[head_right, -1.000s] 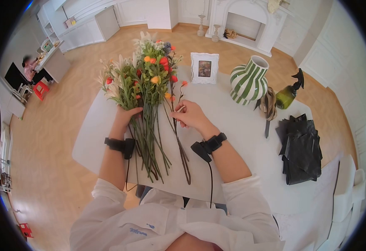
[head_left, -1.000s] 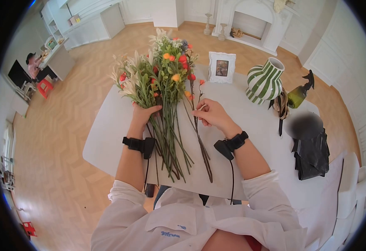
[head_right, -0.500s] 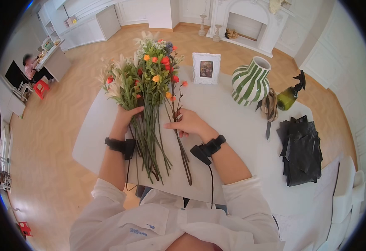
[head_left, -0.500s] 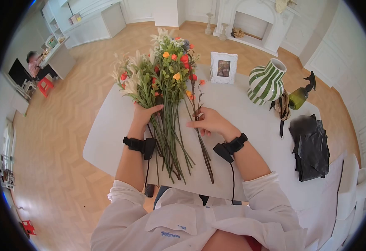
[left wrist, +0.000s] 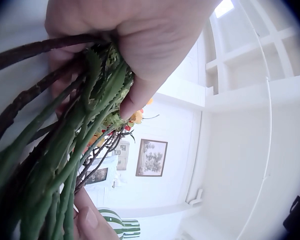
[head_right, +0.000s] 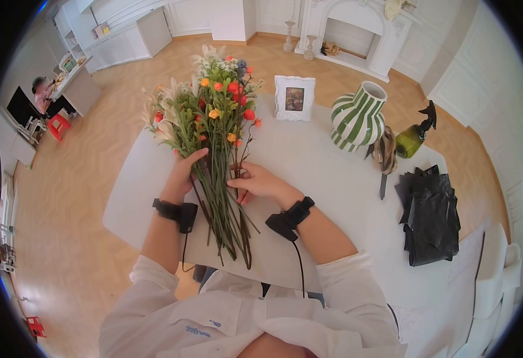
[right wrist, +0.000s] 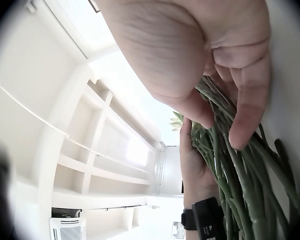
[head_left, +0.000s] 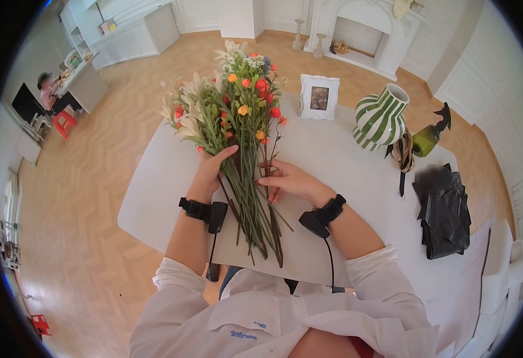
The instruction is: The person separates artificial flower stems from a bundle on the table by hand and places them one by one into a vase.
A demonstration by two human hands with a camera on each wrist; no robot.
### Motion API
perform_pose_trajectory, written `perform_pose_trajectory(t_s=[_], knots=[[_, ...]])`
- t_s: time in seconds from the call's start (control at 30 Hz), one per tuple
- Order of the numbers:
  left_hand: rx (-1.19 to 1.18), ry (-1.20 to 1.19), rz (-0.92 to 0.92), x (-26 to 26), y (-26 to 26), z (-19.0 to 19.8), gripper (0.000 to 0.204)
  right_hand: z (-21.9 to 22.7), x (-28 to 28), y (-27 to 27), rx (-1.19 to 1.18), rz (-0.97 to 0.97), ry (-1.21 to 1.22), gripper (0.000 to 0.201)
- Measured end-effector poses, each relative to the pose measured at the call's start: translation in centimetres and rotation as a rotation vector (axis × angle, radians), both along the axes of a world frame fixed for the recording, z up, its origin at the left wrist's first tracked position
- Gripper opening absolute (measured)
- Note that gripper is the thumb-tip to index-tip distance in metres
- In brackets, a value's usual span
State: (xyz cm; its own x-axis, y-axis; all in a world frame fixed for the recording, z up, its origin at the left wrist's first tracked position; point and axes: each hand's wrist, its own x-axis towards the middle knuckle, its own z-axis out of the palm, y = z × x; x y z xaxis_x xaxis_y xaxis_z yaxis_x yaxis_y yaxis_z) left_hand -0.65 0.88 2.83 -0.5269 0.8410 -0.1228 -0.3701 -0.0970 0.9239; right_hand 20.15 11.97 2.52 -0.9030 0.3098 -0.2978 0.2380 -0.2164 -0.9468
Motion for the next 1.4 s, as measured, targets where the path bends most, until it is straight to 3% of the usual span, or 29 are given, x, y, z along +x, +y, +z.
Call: perform_pose_trajectory(t_s=[0.3,0.47,0.77,1.0,1.07,1.27,1.4], knots=[[-0.004,0.071,0.014,-0.5,0.2,-1.0,0.051,-0.3,0.2,0.3,-0.094,0.007,0.017,0.042],[-0.105,0.06,0.03,-0.1,-0.1,0.2,0.048,-0.3,0.7,1.0,0.008,0.017,-0.056,0.032],[-0.051,0.064,-0.053,-0.5,0.0,-0.4,0.046,0.2,0.5,0.3,0.003,-0.144,-0.009,0.042],[-0.063,0.098,-0.032,-0.5,0.1,-0.5,0.049,-0.1,0.4,0.7,-0.039,-0.147,-0.014,0.037],[-0.066,0.166,0.013,-0.5,0.3,-0.7,0.051,-0.8,0.4,1.1,-0.197,-0.158,0.019,0.031],[-0.031,0.149,0.072,-0.4,0.4,-0.8,0.054,-1.4,0.4,1.6,-0.081,-0.099,-0.014,0.029],[-0.032,0.117,0.096,0.2,0.1,0.1,0.054,-1.3,0.4,1.5,-0.058,-0.156,0.001,0.028]])
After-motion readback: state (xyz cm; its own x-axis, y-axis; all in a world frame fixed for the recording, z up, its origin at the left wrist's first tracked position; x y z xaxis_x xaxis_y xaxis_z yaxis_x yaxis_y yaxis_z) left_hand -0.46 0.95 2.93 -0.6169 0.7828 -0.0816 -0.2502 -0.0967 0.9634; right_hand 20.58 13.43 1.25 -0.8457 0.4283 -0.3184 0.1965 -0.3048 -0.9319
